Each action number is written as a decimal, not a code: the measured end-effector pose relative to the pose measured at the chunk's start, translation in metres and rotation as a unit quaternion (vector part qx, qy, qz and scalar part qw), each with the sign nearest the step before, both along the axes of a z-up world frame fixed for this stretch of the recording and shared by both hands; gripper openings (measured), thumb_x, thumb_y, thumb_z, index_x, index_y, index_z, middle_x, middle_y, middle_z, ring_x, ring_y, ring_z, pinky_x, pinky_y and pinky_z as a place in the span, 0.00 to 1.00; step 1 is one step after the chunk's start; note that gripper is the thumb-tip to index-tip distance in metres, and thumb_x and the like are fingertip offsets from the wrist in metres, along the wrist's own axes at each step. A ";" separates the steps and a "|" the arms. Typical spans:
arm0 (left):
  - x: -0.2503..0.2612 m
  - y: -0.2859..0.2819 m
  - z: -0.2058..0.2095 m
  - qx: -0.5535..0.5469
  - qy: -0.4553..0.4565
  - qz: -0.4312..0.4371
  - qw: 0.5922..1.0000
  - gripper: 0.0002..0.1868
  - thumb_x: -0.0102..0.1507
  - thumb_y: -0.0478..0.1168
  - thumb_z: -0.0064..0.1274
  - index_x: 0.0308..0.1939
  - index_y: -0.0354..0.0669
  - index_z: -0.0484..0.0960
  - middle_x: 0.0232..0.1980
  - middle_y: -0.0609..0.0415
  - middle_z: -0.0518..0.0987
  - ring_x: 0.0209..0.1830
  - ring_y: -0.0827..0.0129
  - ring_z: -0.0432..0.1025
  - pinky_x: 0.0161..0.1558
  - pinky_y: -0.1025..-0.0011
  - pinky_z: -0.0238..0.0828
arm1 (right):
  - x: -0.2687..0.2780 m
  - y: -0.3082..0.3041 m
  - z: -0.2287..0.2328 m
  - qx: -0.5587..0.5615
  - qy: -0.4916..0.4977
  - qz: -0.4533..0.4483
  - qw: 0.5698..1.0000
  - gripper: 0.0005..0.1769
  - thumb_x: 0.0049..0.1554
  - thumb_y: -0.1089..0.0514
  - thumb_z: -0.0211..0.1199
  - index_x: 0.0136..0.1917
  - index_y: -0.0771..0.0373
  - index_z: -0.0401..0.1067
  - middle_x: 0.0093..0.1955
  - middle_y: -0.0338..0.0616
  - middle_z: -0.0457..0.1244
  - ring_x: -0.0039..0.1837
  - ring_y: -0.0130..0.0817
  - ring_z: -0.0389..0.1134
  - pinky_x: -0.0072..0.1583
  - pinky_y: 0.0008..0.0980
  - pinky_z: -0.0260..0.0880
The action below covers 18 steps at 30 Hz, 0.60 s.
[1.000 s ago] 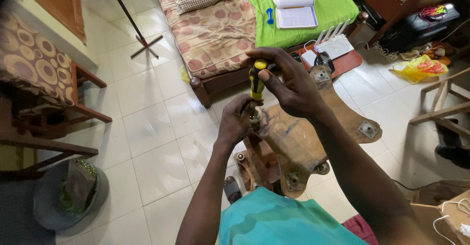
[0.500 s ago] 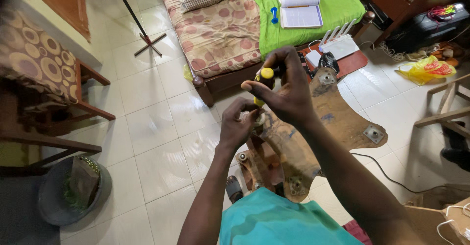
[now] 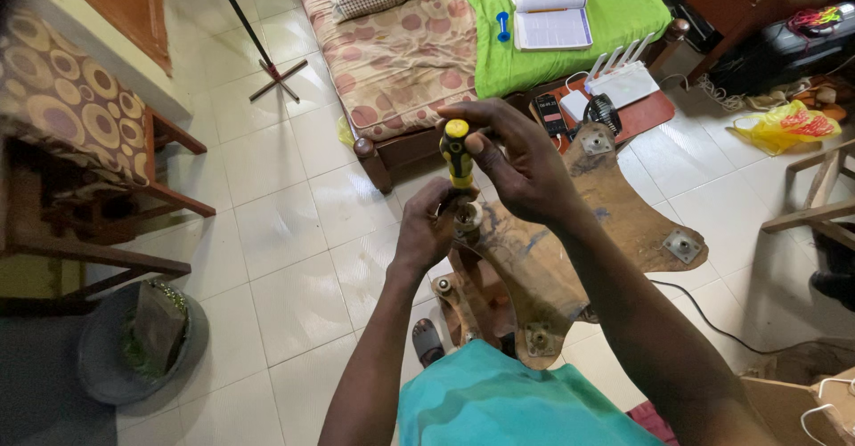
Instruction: The person uses a screwdriver to attach small cylindrical wooden pieces to a larger wooden furniture component. They repeatedly pick up parts from a nearby table, align them, and tighten screws to secure them in place.
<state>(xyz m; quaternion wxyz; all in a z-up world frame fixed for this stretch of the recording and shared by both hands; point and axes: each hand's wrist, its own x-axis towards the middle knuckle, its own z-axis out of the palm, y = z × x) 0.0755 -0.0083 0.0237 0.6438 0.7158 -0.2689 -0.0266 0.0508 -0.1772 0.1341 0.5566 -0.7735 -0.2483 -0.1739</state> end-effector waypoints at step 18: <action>0.004 -0.007 -0.076 -0.058 0.017 0.062 0.996 0.10 0.69 0.28 0.51 0.53 0.35 0.82 0.51 0.50 0.85 0.53 0.69 0.80 0.57 0.71 0.76 | 0.008 -0.007 0.003 0.005 0.049 0.046 0.998 0.18 0.64 0.53 0.66 0.61 0.64 0.64 0.57 0.42 0.66 0.59 0.27 0.70 0.61 0.28 0.74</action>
